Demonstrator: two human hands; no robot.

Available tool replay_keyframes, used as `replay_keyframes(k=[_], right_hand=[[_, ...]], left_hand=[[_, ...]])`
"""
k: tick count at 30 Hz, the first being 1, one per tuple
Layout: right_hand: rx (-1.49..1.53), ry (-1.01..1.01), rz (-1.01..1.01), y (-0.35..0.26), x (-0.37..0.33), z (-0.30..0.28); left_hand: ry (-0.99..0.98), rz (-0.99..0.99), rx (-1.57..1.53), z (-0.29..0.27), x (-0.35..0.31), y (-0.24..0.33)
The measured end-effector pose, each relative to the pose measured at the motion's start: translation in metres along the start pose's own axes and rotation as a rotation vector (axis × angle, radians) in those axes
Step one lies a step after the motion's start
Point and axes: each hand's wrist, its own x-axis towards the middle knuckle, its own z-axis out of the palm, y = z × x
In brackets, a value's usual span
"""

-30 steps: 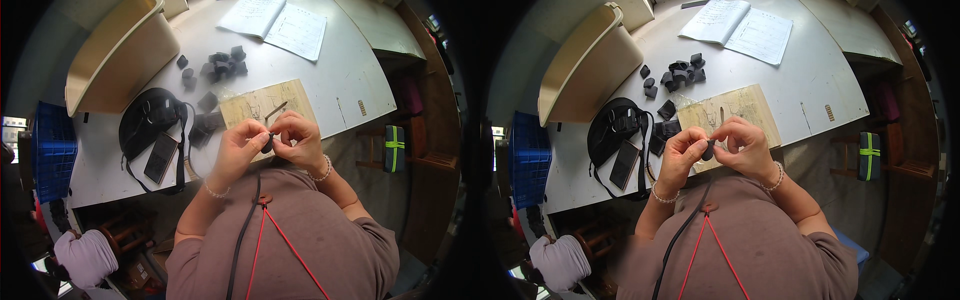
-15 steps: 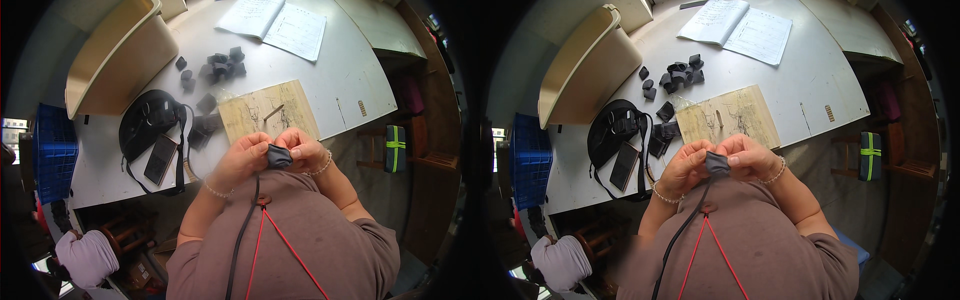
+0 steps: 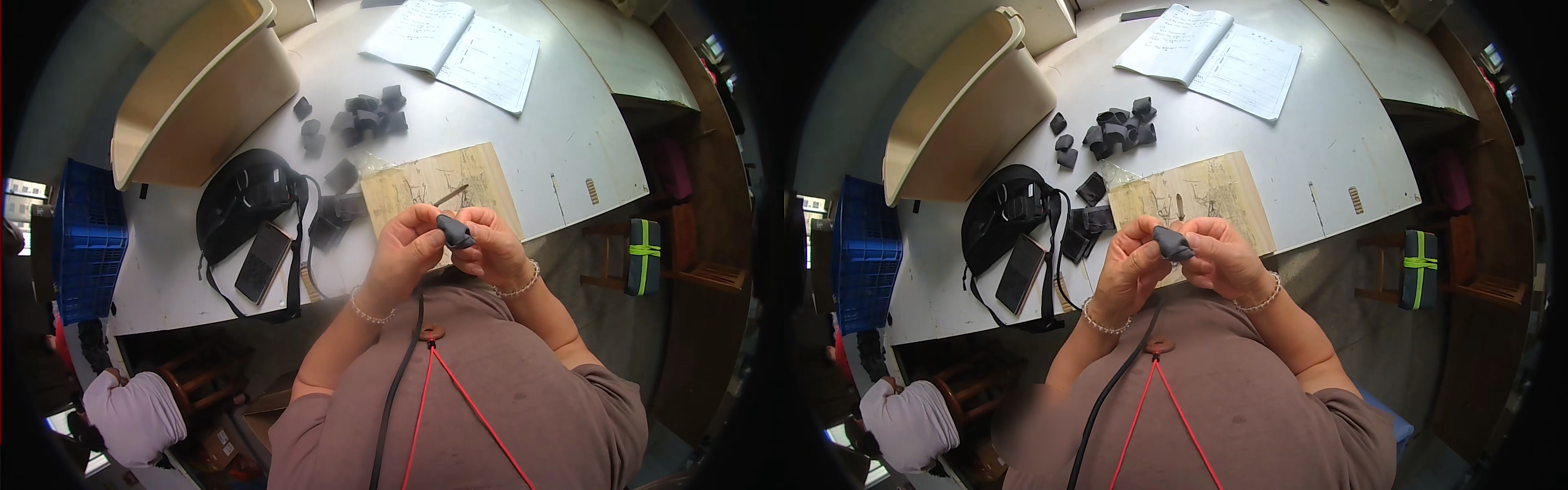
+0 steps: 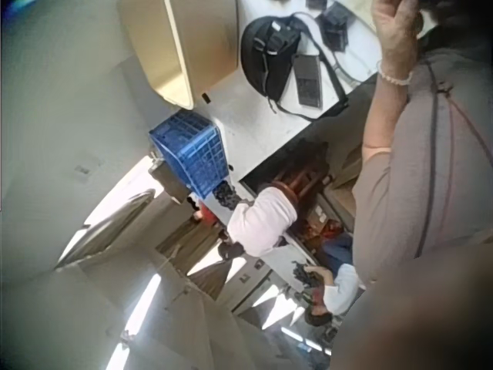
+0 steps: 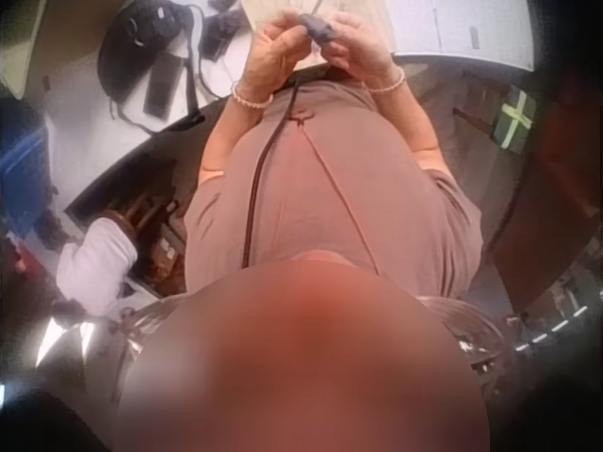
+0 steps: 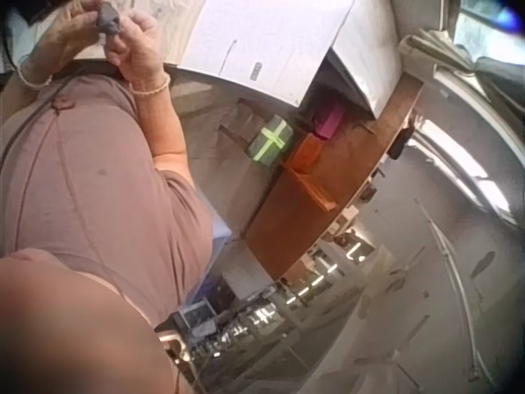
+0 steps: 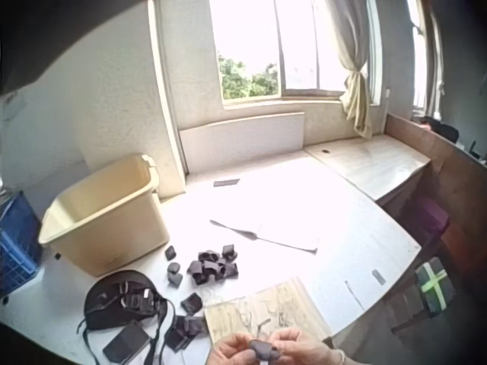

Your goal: The recorder is inspecting and handling several small black plastic components on a desk.

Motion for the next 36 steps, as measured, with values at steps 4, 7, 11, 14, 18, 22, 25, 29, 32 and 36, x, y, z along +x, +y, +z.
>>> replay_keyframes(k=[4,7,11,14,18,22,25,29,32,36], right_hand=[[0.076,-0.051,-0.035,0.000,0.002,-0.002],[0.068,-0.024,-0.062,-0.001,0.002,-0.001],[-0.166,-0.039,-0.170,-0.005,0.002,0.003],[-0.300,-0.014,-0.193,-0.010,0.002,0.008],[-0.385,-0.004,-0.206,-0.014,0.000,0.006],[-0.371,-0.058,-0.157,-0.016,0.001,0.002],[-0.045,-0.088,0.006,-0.011,0.003,-0.005],[-0.319,-0.031,0.007,-0.017,-0.001,0.013],[-0.724,0.026,-0.189,-0.021,0.001,0.015],[-0.767,0.069,-0.171,-0.025,-0.003,0.019]], left_hand=[[-0.080,-0.202,-0.439,0.006,-0.002,0.000],[-0.079,-0.124,-0.171,0.009,-0.001,0.003],[0.065,-0.116,0.063,0.008,0.000,0.006],[0.090,0.010,0.327,0.013,0.000,0.012],[0.192,0.200,0.739,0.012,0.002,0.012],[0.058,-0.017,0.452,0.003,0.003,0.014],[-0.098,-0.420,0.038,0.003,0.001,0.017],[-0.055,-0.400,-0.080,0.000,-0.004,0.018],[0.041,-0.325,0.090,-0.001,-0.006,0.018],[0.113,-0.253,0.353,0.000,-0.005,0.019]])
